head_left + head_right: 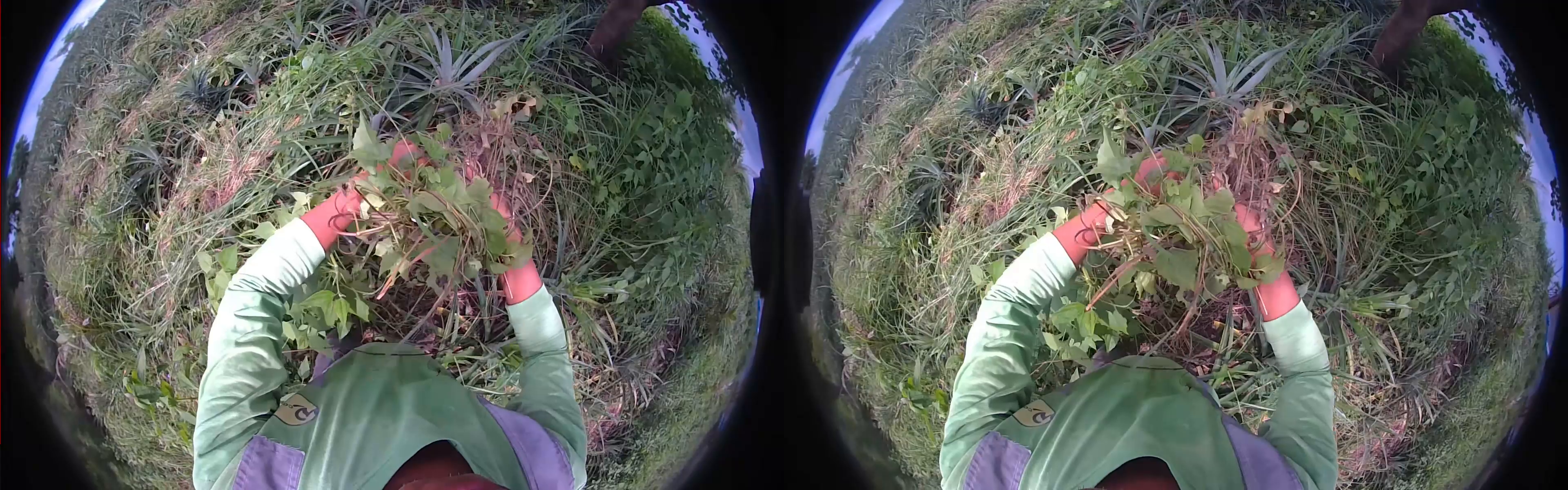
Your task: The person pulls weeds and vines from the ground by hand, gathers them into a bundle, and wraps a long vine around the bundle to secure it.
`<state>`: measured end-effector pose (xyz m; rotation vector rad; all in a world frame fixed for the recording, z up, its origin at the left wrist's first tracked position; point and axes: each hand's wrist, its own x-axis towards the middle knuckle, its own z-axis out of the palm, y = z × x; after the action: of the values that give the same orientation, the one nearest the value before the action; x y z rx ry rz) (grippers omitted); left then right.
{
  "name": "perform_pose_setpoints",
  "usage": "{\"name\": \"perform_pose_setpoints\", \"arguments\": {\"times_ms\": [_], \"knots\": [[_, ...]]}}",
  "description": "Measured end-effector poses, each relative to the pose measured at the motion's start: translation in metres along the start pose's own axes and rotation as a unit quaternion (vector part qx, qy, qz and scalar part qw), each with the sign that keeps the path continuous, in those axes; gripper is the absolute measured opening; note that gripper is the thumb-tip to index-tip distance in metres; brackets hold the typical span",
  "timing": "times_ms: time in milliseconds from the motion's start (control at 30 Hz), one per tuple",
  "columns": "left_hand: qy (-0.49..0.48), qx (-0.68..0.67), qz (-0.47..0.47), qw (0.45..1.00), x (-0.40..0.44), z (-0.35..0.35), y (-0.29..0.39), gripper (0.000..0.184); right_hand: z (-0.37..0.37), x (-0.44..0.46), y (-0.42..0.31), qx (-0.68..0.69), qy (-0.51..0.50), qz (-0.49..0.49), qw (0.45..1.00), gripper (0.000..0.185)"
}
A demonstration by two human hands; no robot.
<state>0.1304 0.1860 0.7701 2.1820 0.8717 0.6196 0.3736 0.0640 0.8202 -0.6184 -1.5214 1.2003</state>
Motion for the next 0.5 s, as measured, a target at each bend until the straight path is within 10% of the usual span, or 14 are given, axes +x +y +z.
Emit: {"name": "perform_pose_setpoints", "arguments": {"times_ms": [200, 267, 333, 400, 500], "knots": [[-0.071, -0.002, -0.049, 0.996, 0.016, -0.006, 0.006, 0.044, -0.01, -0.006, -0.017, -0.059, -0.053, 0.01, 0.997, 0.043], [-0.128, 0.432, -0.059, 0.891, 0.008, -0.007, 0.067, 0.048, -0.018, 0.002, -0.009, -0.114, -0.061, 0.076, 0.989, 0.04], [-0.21, 0.387, -0.096, 0.893, 0.012, -0.004, 0.062, 0.056, -0.01, -0.002, -0.013, -0.121, 0.018, 0.053, 0.991, 0.045], [0.086, 0.101, 0.001, 0.991, -0.004, 0.001, 0.052, 0.031, -0.023, -0.006, -0.002, -0.544, 0.034, -0.012, 0.838, 0.05], [0.015, 0.107, -0.007, 0.994, 0.017, 0.003, 0.017, 0.047, -0.02, 0.015, -0.014, -0.589, 0.037, -0.043, 0.806, 0.051]]}}
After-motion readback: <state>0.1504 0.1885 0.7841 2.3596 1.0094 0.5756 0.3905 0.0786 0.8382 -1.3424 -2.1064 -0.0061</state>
